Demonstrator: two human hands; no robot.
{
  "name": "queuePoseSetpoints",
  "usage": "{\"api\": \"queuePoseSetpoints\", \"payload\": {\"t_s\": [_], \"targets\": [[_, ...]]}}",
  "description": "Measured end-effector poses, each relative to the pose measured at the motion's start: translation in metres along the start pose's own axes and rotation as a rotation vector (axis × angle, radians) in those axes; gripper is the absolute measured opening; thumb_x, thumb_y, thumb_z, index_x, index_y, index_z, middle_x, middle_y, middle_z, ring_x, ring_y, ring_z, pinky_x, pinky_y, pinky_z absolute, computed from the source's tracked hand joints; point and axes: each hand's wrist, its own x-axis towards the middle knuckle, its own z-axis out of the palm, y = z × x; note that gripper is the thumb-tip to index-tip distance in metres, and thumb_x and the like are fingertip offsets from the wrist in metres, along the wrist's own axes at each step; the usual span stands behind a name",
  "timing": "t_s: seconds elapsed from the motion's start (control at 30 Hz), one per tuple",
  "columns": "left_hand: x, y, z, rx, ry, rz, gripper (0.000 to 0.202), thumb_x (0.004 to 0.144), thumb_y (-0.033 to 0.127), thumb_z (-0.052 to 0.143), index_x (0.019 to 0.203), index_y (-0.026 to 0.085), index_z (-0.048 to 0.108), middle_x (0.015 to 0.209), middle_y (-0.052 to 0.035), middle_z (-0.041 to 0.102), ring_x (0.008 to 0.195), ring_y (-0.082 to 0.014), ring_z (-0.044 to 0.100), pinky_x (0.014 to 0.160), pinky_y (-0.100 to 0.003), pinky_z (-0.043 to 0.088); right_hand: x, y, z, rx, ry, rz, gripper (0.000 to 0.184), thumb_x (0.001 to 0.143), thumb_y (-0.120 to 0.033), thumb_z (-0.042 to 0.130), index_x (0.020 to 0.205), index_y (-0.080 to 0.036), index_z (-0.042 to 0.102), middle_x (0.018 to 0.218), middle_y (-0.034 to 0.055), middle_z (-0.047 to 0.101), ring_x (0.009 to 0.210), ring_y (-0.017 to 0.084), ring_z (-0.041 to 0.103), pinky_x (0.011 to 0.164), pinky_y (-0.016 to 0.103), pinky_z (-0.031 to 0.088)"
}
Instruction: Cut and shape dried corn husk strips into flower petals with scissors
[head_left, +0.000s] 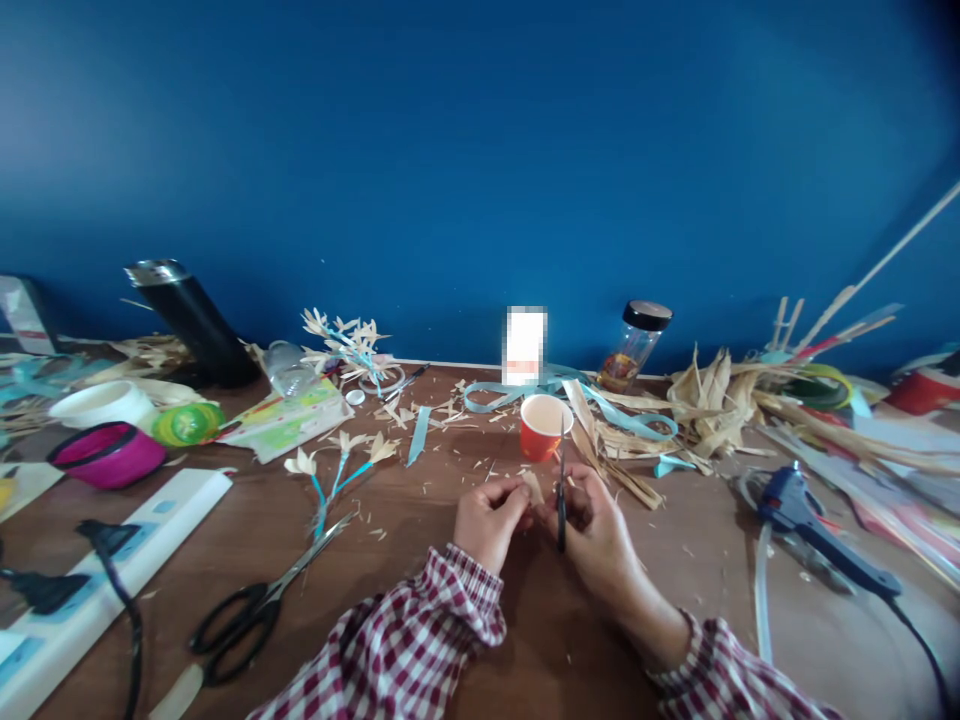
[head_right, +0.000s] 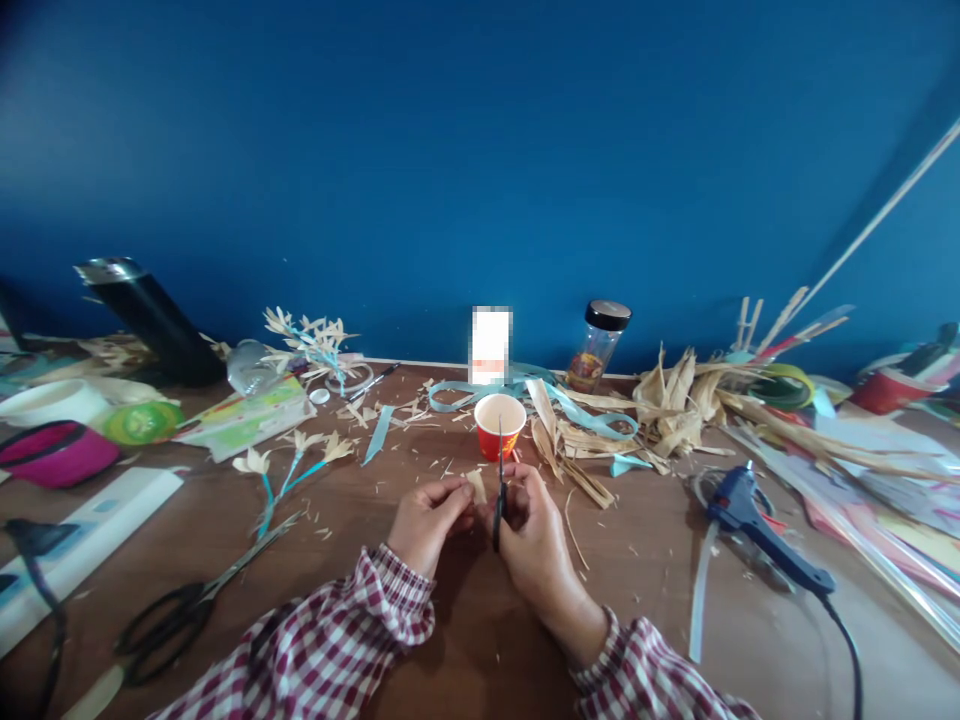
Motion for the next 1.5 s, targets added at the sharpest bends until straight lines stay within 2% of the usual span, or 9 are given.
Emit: {"api": "queuePoseSetpoints", "payload": {"t_s": [0.13, 0.33, 0.63, 0.87, 1.0, 1.17, 1.5], "targets": [[0.001, -0.002, 0.000, -0.049, -0.005, -0.050, 0.018, 0.058, 0.026, 0.079, 0.069, 0.014, 0.072, 0.057, 0.0002, 0.066, 0.050, -0.0093, 0.059, 0.048, -0.018, 0.050, 0.001, -0.001, 0.001, 0.059, -0.009, 0.019, 0.046, 0.065, -0.024, 0.076, 0.100, -0.024, 0.045, 0.068, -0.0038, 0.059, 0.059, 0.014, 0.055, 0.053, 0.024, 0.043], [-0.001, 0.001, 0.003, -0.142, -0.031, -0.166, 0.021, 0.057, 0.022, 0.081, 0.073, 0.013, 0.071, 0.064, -0.0036, 0.069, 0.056, -0.0102, 0.063, 0.047, -0.015, 0.048, 0.002, 0.002, 0.000, 0.150, -0.028, 0.053, 0.050, 0.064, -0.025, 0.078, 0.103, -0.024, 0.046, 0.065, -0.0060, 0.057, 0.058, 0.012, 0.054, 0.052, 0.021, 0.041], [-0.002, 0.008, 0.006, -0.326, 0.001, -0.270, 0.013, 0.059, 0.010, 0.079, 0.065, 0.011, 0.068, 0.051, 0.0003, 0.062, 0.044, -0.0058, 0.056, 0.043, -0.013, 0.047, 0.002, 0.003, 0.000, 0.217, -0.039, 0.069, 0.050, 0.063, -0.026, 0.079, 0.102, -0.024, 0.047, 0.067, -0.0062, 0.057, 0.063, 0.011, 0.054, 0.057, 0.020, 0.042], [-0.002, 0.009, 0.006, -0.288, -0.029, -0.263, 0.022, 0.051, 0.019, 0.084, 0.064, 0.011, 0.067, 0.046, 0.0023, 0.057, 0.040, -0.0042, 0.050, 0.039, -0.012, 0.041, 0.002, 0.001, 0.001, 0.267, -0.081, 0.094, 0.052, 0.062, -0.028, 0.080, 0.103, -0.025, 0.047, 0.067, -0.0071, 0.057, 0.062, 0.011, 0.053, 0.057, 0.020, 0.040], [-0.002, 0.007, 0.005, -0.212, -0.021, -0.195, 0.027, 0.047, 0.027, 0.085, 0.060, 0.012, 0.065, 0.045, 0.0039, 0.055, 0.041, -0.0040, 0.047, 0.039, -0.013, 0.037, 0.001, 0.000, 0.002, 0.267, -0.083, 0.114, 0.053, 0.062, -0.028, 0.080, 0.103, -0.026, 0.046, 0.065, -0.0078, 0.056, 0.059, 0.010, 0.051, 0.055, 0.020, 0.039], [-0.001, 0.001, 0.001, -0.080, -0.012, -0.057, 0.026, 0.050, 0.030, 0.082, 0.063, 0.012, 0.069, 0.047, 0.0028, 0.056, 0.044, -0.0058, 0.048, 0.042, -0.016, 0.039, 0.001, -0.002, 0.003, 0.301, -0.085, 0.115, 0.050, 0.064, -0.031, 0.079, 0.101, -0.025, 0.046, 0.064, -0.0075, 0.055, 0.057, 0.010, 0.051, 0.054, 0.020, 0.038], [-0.001, 0.003, 0.002, -0.061, -0.035, -0.052, 0.027, 0.051, 0.033, 0.081, 0.062, 0.013, 0.066, 0.047, 0.0029, 0.055, 0.044, -0.0063, 0.048, 0.042, -0.017, 0.038, 0.001, -0.002, 0.001, 0.327, -0.112, 0.120, 0.051, 0.063, -0.027, 0.080, 0.101, -0.025, 0.047, 0.065, -0.0072, 0.056, 0.058, 0.009, 0.052, 0.054, 0.020, 0.039]]}}
